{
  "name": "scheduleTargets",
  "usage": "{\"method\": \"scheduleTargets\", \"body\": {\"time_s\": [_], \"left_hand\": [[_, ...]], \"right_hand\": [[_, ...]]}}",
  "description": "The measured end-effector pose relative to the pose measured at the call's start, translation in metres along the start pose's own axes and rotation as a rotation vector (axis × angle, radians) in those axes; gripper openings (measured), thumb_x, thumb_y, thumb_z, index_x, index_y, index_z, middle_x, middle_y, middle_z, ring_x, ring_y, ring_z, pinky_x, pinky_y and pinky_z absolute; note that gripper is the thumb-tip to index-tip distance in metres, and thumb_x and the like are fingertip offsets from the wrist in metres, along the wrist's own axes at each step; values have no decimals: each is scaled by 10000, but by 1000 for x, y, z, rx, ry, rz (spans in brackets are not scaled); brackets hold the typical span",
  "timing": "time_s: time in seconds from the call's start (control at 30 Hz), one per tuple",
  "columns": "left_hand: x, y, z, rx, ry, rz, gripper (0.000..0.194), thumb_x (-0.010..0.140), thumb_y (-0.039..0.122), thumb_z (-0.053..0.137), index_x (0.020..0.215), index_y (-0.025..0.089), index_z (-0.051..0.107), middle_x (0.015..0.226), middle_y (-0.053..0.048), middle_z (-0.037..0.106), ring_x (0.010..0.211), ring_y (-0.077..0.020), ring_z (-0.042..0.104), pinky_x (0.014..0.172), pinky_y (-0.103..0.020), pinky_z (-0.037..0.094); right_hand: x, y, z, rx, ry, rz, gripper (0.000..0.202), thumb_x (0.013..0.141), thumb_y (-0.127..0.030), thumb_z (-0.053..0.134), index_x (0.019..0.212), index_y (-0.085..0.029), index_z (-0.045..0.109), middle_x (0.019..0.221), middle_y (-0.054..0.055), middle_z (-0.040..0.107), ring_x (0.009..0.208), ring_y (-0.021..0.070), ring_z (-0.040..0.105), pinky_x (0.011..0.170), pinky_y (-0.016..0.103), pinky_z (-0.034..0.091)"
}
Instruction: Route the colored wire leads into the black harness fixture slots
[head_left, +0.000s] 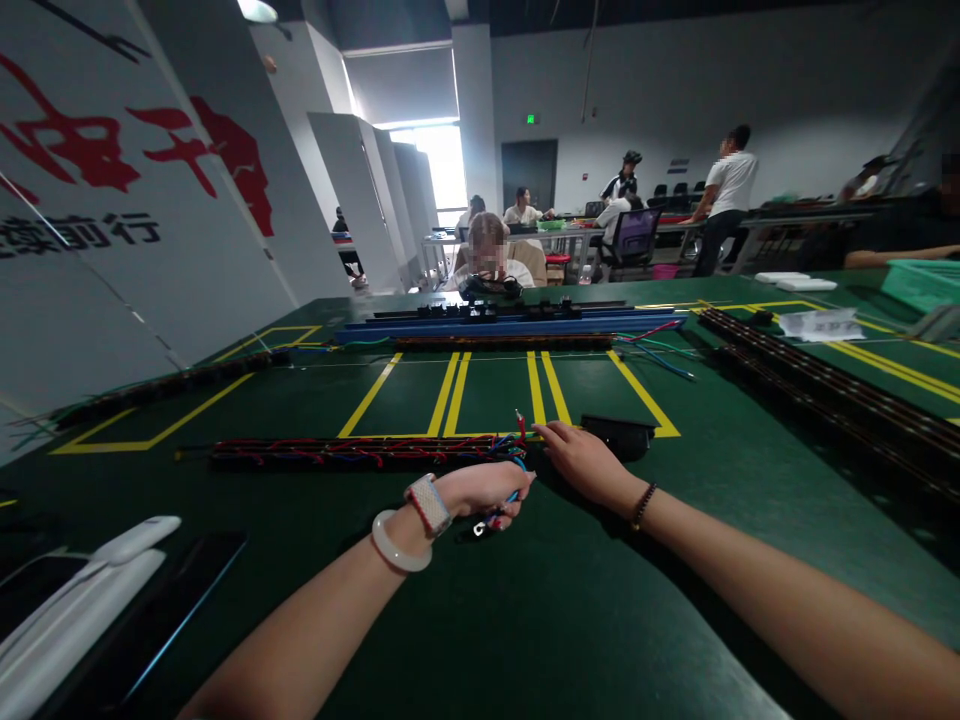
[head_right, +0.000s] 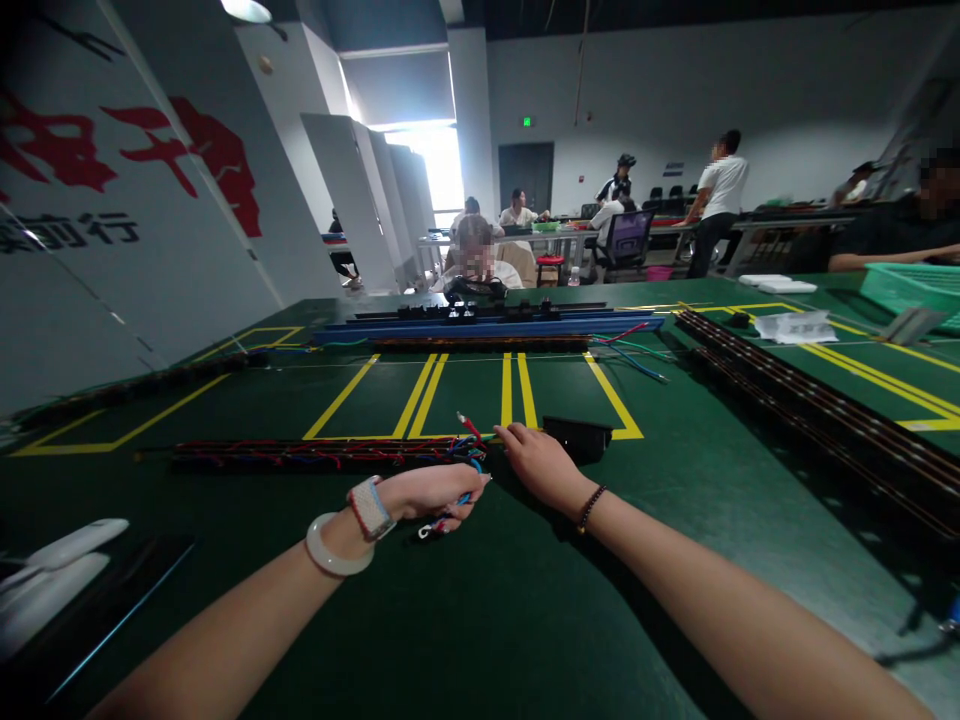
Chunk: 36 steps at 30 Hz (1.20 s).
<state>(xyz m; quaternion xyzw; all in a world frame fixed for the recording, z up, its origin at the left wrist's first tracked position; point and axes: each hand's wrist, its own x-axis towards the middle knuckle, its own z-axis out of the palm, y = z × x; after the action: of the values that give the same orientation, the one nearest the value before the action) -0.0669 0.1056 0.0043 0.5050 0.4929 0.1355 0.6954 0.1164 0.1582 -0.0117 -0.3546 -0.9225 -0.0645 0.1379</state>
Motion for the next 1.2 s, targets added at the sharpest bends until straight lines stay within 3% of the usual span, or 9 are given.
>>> {"method": "scheduleTargets", "body": {"time_s": [0.17,0.3,0.4,0.57,0.67,0.77,0.93,1.03,1.2], "left_hand": [[6,-2,-2,-160,-171,43,371,854,509,439,802,148,504,718,-131,658,686,-224,668,711,-372,494],[9,-4,-3,-283,-273,89,344,865,450,466,915,118,536,907,-188,676,875,-240,668,850,-390,462],[10,-6,-1,-332,-273,118,325,869,412,476,940,105,553,959,-199,670,912,-238,660,878,-390,451],[8,-5,4,-357,-220,127,252,863,334,485,903,105,583,999,-187,669,923,-247,656,919,-448,420],[7,-6,3,-379,-239,159,256,862,334,490,903,101,589,1009,-196,664,959,-260,643,952,-478,388],[8,-9,1,-407,-273,174,270,856,352,505,919,102,586,1032,-201,655,985,-271,634,961,-477,379],[13,-10,-1,-421,-263,148,260,864,340,500,945,103,569,1039,-207,650,980,-271,637,935,-462,404],[13,-9,-1,-413,-265,147,242,876,311,479,963,100,562,1044,-208,647,974,-260,640,932,-451,408],[13,-10,-2,-410,-292,150,278,887,343,456,972,95,550,1042,-215,645,984,-261,637,932,-433,412]], "right_hand": [[-2,2,3,73,18,4,413,912,-165,397,1323,-141,426,1195,146,537,963,216,587,838,347,479],[-4,3,-2,373,111,58,393,921,-138,333,1290,-165,466,1239,135,501,1007,190,564,872,344,470],[-2,-1,-19,736,204,101,348,947,-241,338,1252,-198,501,1220,104,521,1103,184,512,964,365,409],[5,-14,-38,1300,98,63,426,955,-464,297,1289,-268,473,1340,58,474,1215,196,435,1056,407,295],[9,-16,-36,1441,83,26,509,943,-541,237,1072,-216,607,1127,70,600,1104,204,507,1015,403,323],[11,-10,-36,1463,59,58,534,923,-580,256,851,-189,613,888,49,609,919,187,550,912,372,382],[13,6,-47,1288,-229,83,304,815,-473,586,784,-172,558,736,-17,524,650,107,472,640,257,398],[13,13,-52,1216,-307,0,261,761,-385,660,862,-171,551,860,-1,561,739,112,512,683,248,420],[10,27,-56,897,-266,-38,403,789,-377,616,1143,-197,546,1142,55,565,1029,182,525,907,320,406]]}}
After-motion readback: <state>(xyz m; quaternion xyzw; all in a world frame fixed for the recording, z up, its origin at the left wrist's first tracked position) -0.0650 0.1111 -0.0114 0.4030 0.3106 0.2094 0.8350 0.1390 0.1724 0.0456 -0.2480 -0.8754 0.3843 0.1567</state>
